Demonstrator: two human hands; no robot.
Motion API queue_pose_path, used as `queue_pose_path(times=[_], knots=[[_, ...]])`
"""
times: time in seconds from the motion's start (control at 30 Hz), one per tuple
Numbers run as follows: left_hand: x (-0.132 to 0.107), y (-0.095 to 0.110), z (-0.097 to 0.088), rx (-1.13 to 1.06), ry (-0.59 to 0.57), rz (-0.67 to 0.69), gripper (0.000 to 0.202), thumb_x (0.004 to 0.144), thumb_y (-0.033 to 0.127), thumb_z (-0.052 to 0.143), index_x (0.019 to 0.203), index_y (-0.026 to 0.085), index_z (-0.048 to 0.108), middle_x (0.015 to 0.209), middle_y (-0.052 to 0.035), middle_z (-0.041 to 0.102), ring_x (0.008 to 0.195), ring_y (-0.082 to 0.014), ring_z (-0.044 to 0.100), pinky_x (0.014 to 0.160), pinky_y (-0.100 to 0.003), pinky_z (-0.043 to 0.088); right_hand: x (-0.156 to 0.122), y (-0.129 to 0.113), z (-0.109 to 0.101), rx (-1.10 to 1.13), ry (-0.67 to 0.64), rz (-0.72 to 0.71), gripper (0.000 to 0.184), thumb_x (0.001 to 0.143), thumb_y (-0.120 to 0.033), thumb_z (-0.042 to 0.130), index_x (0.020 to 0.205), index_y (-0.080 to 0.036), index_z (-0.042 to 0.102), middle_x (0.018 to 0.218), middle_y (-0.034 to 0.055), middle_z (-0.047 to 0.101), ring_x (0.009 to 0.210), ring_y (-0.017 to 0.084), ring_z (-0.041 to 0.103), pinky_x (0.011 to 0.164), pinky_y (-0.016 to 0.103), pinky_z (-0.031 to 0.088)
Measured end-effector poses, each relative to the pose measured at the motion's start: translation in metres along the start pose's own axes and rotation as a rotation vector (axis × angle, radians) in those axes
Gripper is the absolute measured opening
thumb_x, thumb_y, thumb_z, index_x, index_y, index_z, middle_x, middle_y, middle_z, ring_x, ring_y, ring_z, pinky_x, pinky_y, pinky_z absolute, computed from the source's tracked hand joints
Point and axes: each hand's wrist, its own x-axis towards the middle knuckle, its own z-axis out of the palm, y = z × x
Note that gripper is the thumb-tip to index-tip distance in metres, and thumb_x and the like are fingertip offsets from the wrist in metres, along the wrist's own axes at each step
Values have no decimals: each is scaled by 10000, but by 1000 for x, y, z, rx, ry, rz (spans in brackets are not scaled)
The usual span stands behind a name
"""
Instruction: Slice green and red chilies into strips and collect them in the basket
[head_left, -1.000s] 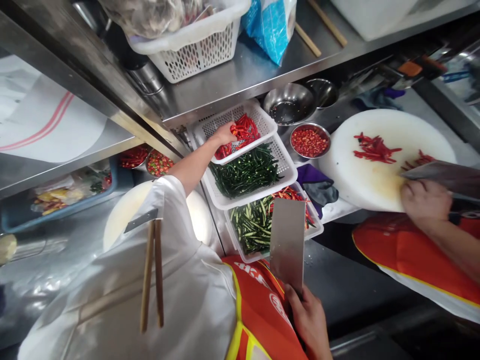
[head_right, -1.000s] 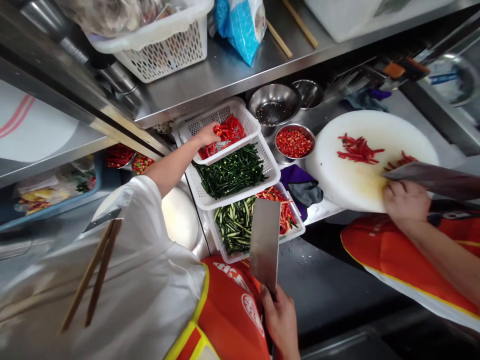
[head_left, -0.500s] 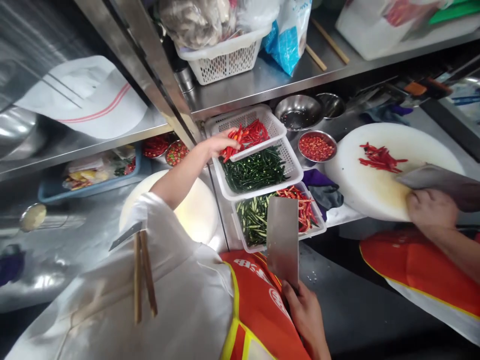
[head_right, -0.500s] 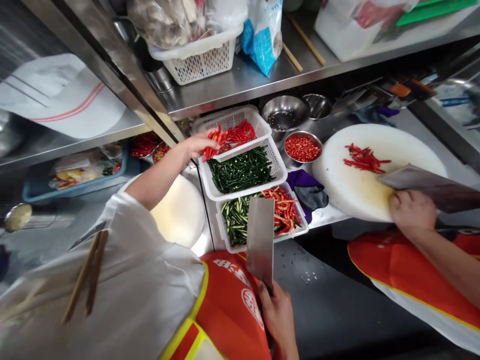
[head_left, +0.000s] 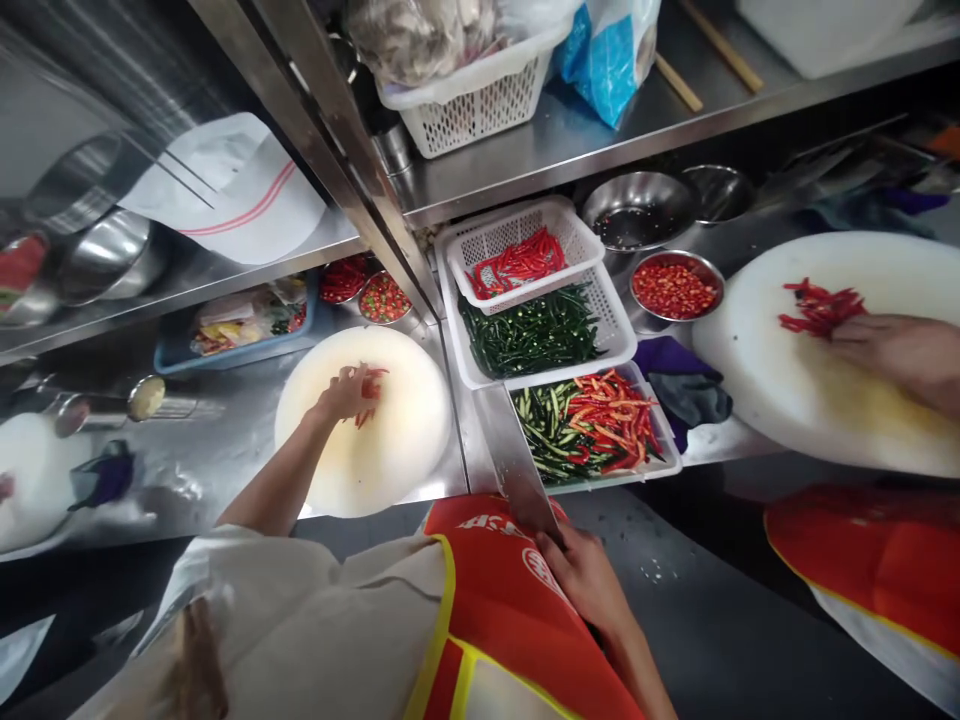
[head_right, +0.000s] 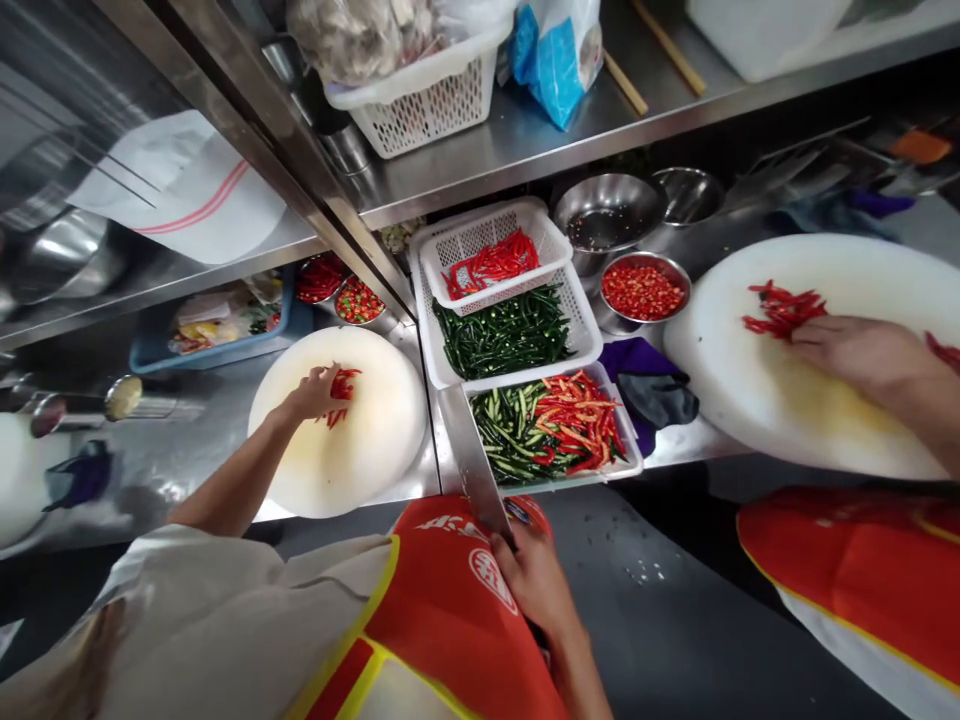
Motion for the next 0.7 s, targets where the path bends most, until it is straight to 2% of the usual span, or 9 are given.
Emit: queue_pose_path(times=[0.1,0.17,0.23,0.33,0.4,0.5,0.57,0.63,0.7], knots=[[1,22,-48,78,13,58,781,756,586,620,1445,321,364,1472,-168,368,1214,-426,495,914,-483,459,7,-2,-2,1,8,21,375,912,-432,419,771,-197,675,692,24,689,643,172,606,602,257,446],[15,51,-87,67,88,201,644,822,570,558,1408,339,425,1450,-129,415,1206,-388,514,958,-472,440,9,-2,-4,13,25,51,391,912,-449,421,761,-193,677,686,28,691,633,172,600,585,256,443],[46,96,-122,-36,217,505,533,885,516,493,1376,311,476,1384,-94,492,1234,-315,504,1025,-406,407,9,-2,-5,39,54,88,411,910,-469,423,764,-186,684,702,40,700,648,179,612,591,255,454],[118,181,-154,-187,263,877,500,906,445,477,1365,247,499,1331,-71,537,1219,-219,514,1074,-310,362,5,-1,-5,98,108,159,439,902,-507,426,810,-180,705,726,59,712,672,200,640,600,258,480],[170,237,-162,-174,252,921,637,832,433,576,1414,210,444,1377,-98,494,1257,-224,484,1085,-298,346,1,1,-3,140,152,213,440,886,-533,442,858,-195,722,744,70,724,680,223,657,600,274,498],[231,299,-162,-61,107,925,979,652,499,729,1497,246,303,1510,-103,341,1374,-278,352,1135,-332,280,-5,0,0,186,266,293,405,847,-566,481,783,-249,725,690,76,720,622,253,653,570,315,511],[254,325,-158,-11,50,908,1107,579,562,756,1517,270,244,1566,-98,235,1422,-319,253,1164,-372,223,-7,-4,1,220,294,346,373,841,-557,501,703,-278,707,635,66,704,584,242,644,551,311,505],[265,342,-157,-21,76,873,1140,570,624,739,1523,274,220,1589,-98,165,1441,-352,183,1176,-402,185,-8,-9,2,253,283,372,352,855,-530,507,695,-289,708,635,49,705,589,219,648,549,284,497],[270,354,-158,-78,126,822,1127,591,676,703,1524,270,217,1595,-99,141,1438,-369,172,1173,-411,186,-6,-15,3,224,376,377,361,857,-522,509,702,-270,716,645,37,704,588,206,642,540,267,490]])
